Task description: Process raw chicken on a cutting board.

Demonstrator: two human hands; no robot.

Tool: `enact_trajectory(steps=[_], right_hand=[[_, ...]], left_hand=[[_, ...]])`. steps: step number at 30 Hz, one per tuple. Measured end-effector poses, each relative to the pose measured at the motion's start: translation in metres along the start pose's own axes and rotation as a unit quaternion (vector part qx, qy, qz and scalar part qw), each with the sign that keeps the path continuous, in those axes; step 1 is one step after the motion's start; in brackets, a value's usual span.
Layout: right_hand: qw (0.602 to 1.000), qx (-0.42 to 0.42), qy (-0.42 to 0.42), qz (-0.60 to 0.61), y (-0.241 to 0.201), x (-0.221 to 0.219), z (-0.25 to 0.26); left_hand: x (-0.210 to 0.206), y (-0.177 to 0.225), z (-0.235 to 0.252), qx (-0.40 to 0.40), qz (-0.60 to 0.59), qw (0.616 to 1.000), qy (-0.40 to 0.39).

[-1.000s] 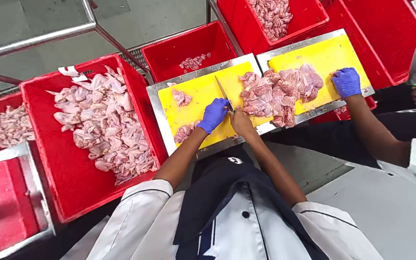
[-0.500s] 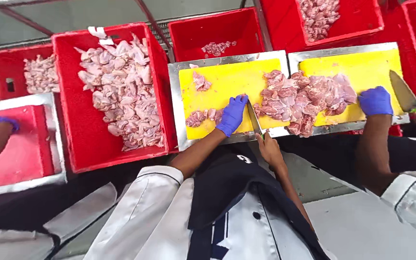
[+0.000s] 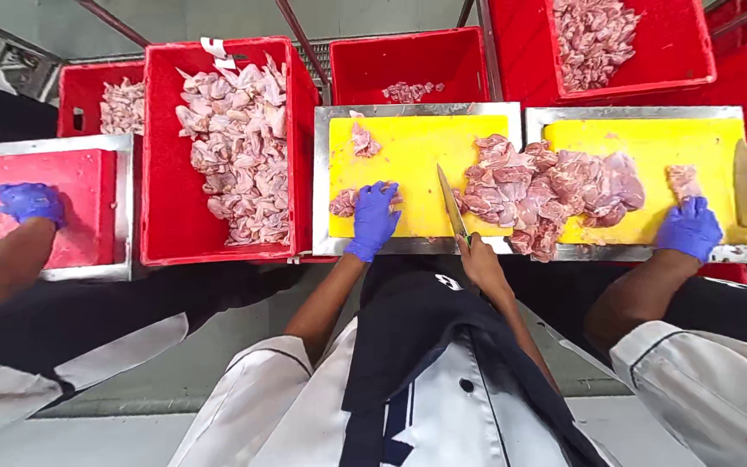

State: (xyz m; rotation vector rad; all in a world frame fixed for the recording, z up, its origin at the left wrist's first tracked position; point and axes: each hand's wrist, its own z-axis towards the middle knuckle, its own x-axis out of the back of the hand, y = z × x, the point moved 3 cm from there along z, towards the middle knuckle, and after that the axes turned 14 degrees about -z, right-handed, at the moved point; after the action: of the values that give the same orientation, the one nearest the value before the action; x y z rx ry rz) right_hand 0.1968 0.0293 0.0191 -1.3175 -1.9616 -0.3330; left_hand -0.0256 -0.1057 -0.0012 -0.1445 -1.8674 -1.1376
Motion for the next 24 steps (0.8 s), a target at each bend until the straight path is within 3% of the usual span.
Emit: enact_trajectory(steps=[5, 10, 14, 17, 19, 21, 24], right_hand=[[0.999, 0.032, -0.001, -0.012, 0.006, 0.009, 0.002], [0.993, 0.092, 0.063, 0.038, 0.008, 0.024, -0.009], [0.986, 0.103, 0.106, 0.073, 0.027, 0.036, -0.018], [0.986, 0.09, 0.114, 0.085, 0.053, 0.038, -0.025], [0.986, 0.078, 0.11, 0.102, 0.071, 0.033, -0.028], [0.985, 0.058, 0.102, 0.125, 0.091, 0.025, -0.033], [0.984, 0.022, 0.088, 0.153, 0.119, 0.011, -0.042]], left_hand=[[-0.012, 0.004, 0.005, -0.023, 0.006, 0.997, -0.066], [-0.025, 0.003, 0.001, -0.041, -0.005, 0.994, -0.101], [-0.029, 0.006, -0.006, -0.046, -0.067, 0.995, -0.065], [-0.026, 0.016, -0.008, 0.0, -0.176, 0.984, -0.039], [-0.022, 0.029, -0.007, 0.075, -0.247, 0.958, -0.128], [-0.022, 0.051, -0.005, 0.102, -0.298, 0.907, -0.278], [-0.026, 0.097, -0.005, 0.007, -0.264, 0.808, -0.526]])
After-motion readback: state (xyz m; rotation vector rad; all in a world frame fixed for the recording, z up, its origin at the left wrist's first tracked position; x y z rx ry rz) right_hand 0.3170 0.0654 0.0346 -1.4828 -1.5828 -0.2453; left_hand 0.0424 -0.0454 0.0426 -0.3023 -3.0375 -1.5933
